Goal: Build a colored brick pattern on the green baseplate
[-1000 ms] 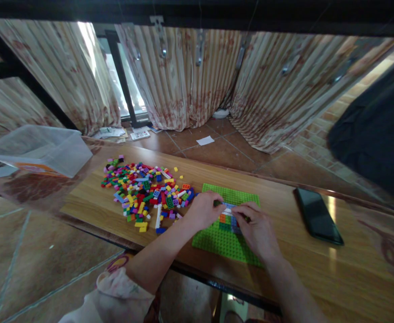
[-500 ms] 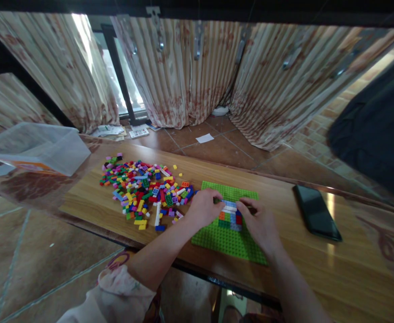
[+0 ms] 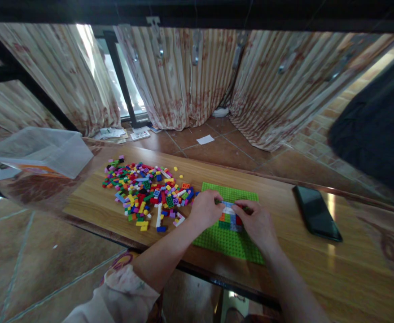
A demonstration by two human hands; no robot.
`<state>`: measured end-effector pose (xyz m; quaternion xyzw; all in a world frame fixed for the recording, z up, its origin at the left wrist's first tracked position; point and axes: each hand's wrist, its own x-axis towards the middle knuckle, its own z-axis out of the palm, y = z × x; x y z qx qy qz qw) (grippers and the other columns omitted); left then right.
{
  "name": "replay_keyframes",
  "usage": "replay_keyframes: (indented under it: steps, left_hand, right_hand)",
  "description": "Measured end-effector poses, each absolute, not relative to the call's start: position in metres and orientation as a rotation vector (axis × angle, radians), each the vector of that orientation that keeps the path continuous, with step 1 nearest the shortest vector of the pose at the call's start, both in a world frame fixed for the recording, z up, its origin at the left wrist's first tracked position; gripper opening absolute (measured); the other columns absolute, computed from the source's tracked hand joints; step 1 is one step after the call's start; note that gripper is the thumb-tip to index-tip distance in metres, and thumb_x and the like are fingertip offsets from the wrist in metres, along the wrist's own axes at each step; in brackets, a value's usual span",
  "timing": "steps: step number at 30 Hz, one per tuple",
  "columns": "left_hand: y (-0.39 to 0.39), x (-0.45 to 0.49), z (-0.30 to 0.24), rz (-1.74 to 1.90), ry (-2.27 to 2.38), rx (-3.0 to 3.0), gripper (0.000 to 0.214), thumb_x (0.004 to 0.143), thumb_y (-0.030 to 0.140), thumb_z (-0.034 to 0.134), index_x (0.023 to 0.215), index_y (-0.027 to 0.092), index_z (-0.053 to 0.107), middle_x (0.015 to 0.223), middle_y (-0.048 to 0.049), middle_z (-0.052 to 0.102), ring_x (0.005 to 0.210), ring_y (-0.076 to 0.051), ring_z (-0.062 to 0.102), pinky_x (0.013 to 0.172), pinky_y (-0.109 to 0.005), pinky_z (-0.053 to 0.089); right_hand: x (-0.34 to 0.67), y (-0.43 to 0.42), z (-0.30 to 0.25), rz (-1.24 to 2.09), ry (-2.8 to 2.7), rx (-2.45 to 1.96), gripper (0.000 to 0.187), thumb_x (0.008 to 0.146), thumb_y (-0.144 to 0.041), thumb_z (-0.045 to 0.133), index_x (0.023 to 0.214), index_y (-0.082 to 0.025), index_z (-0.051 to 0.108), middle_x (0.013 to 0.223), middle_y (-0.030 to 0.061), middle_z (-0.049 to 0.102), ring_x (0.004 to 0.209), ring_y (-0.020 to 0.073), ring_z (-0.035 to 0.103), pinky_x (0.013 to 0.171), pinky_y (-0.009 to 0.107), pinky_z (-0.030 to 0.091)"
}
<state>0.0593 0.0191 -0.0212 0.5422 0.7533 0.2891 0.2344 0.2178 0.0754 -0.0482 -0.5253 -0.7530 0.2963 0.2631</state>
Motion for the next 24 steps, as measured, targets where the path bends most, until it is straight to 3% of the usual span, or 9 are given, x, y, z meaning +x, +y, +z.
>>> replay_keyframes:
  steps: [11,16,24]
  left_hand:
    - [0.016,0.050,-0.024,0.993,1.927,1.558,0.021,0.084,0.026,0.060,0.096,0.016,0.072,0.092,-0.0060,0.072,0.075,-0.016,0.063,0.074,-0.028,0.051]
    - [0.019,0.027,-0.013,1.323,1.940,1.453,0.020,0.087,0.025,0.055,0.096,0.015,0.071,0.090,-0.0054,0.072,0.071,-0.013,0.061,0.073,-0.026,0.050]
    - [0.016,-0.011,-0.002,1.598,2.023,1.202,0.020,0.086,0.022,0.055,0.094,0.015,0.072,0.083,-0.0034,0.071,0.073,-0.013,0.061,0.066,-0.021,0.047]
  right_hand:
    - [0.225,0.079,-0.041,0.976,-1.825,-1.468,0.043,0.081,-0.053,0.055,0.090,-0.016,0.075,0.085,0.0063,0.074,0.079,0.0225,0.065,0.072,0.032,0.045]
    - [0.219,0.074,-0.028,0.794,-1.705,-1.491,0.043,0.084,-0.053,0.053,0.087,-0.015,0.075,0.073,0.0053,0.071,0.071,0.0217,0.063,0.065,0.030,0.043]
    - [0.191,0.042,-0.018,0.593,-1.915,-1.123,0.031,0.091,-0.042,0.051,0.083,-0.019,0.069,0.084,0.0067,0.069,0.077,0.0191,0.063,0.071,0.031,0.048]
